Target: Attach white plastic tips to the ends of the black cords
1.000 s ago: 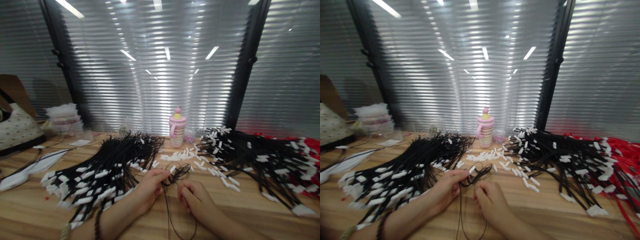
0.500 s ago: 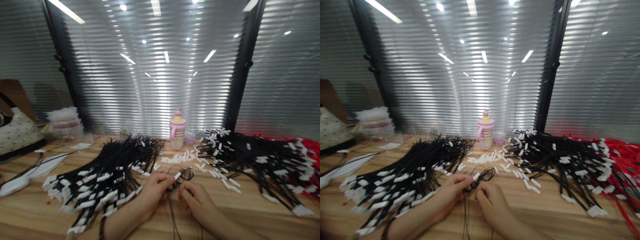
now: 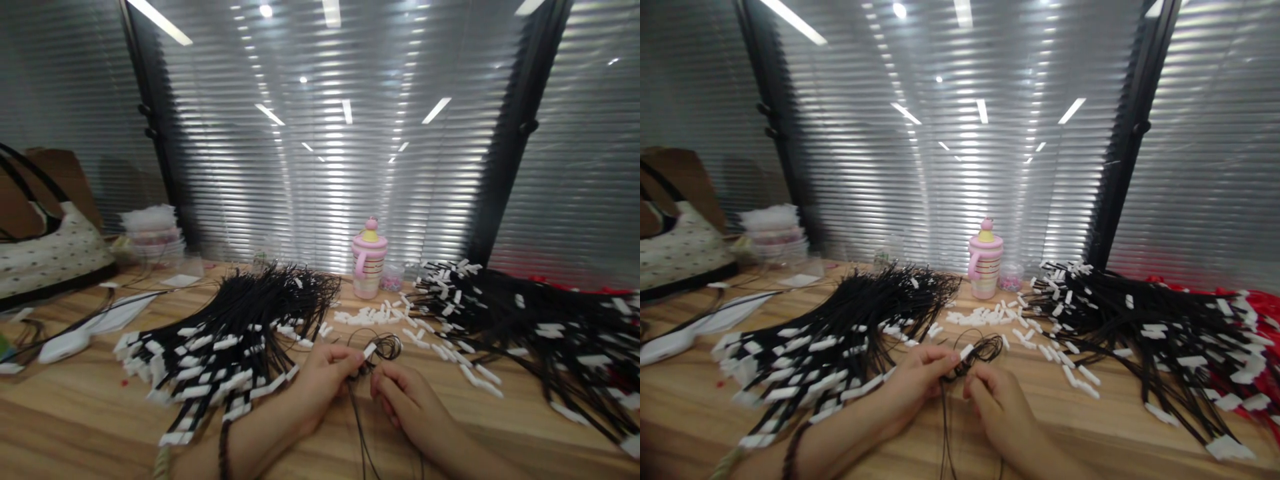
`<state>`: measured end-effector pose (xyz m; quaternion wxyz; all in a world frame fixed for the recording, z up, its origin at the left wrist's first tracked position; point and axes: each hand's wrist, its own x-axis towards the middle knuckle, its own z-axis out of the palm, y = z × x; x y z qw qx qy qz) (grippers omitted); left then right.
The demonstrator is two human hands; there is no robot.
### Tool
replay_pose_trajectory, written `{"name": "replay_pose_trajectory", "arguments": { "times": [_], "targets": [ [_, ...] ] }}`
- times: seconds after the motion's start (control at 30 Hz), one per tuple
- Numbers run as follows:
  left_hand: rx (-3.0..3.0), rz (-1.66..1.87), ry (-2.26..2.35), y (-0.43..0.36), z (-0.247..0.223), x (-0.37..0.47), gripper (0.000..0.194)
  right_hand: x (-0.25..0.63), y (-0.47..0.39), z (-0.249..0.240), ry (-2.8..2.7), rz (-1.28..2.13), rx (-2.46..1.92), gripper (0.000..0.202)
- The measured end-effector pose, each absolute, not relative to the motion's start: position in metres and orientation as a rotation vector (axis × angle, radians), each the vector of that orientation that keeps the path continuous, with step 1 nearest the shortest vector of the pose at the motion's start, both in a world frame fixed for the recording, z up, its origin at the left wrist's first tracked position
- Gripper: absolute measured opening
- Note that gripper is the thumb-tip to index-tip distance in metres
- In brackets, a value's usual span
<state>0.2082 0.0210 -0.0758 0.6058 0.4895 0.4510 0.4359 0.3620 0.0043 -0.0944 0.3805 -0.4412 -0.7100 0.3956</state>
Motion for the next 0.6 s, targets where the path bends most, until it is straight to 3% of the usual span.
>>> {"name": "replay_pose_trajectory", "arguments": {
  "times": [0.6],
  "targets": [
    [1.2,0.966,1.032,0.0225,-0.0791,0.2059,0.029,0.3629,0.0016,-0.0933,-1.828,1.001,-1.082,0.025]
  ]
}}
